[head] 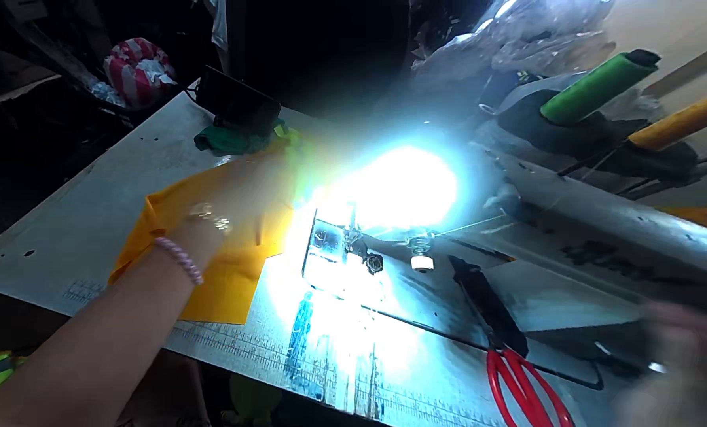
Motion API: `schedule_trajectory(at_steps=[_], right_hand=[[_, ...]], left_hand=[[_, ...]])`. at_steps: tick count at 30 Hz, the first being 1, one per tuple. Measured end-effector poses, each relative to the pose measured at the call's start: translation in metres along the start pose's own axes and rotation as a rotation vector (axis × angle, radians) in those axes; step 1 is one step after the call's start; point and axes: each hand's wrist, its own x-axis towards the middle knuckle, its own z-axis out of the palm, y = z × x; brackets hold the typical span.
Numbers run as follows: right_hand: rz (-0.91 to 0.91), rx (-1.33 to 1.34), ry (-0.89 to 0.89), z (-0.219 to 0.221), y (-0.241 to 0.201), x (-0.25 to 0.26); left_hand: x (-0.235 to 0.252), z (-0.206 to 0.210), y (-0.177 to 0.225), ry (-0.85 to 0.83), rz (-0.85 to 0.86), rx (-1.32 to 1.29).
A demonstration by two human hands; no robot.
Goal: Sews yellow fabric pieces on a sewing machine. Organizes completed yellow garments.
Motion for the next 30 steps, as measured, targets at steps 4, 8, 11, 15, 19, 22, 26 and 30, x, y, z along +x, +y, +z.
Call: schedule_trajectory(at_steps=[4,8,11,15,19,22,26,30], right_hand=[[-0.067,0.275,-0.482,0.125,-0.105,-0.071],[-0.293,0.197,-0.751,0.203,-0.184,-0.116],[-0.481,0.171,-0.744,0.203,-0.189,-0.122],[-0.281,0.161,-1.036,0.129,-0.136,-0.094],[-0.156,-0.096,-1.131,0.035,-0.047,-0.054],[0.039,-0.331,-1.106,-0.010,-0.013,-0.038],[0.079,-0.365,-0.752,0.024,-0.043,-0.061],[0.143,-0.249,-0.709,0.097,-0.085,-0.100]], left_hand=[[-0.065,-0.030,-0.023,-0.090,-0.225,0.142],[-0.139,-0.053,0.050,-0.286,-0.437,0.323],[-0.170,-0.086,0.087,-0.797,-0.239,0.101],[-0.161,-0.086,0.062,-0.300,0.103,-0.089],[-0.124,-0.049,0.034,-0.090,0.140,-0.064],[-0.135,-0.011,0.035,-0.153,0.158,-0.031],[-0.176,0.013,0.057,-0.047,0.065,0.147],[-0.180,-0.010,0.075,-0.072,0.010,0.272]])
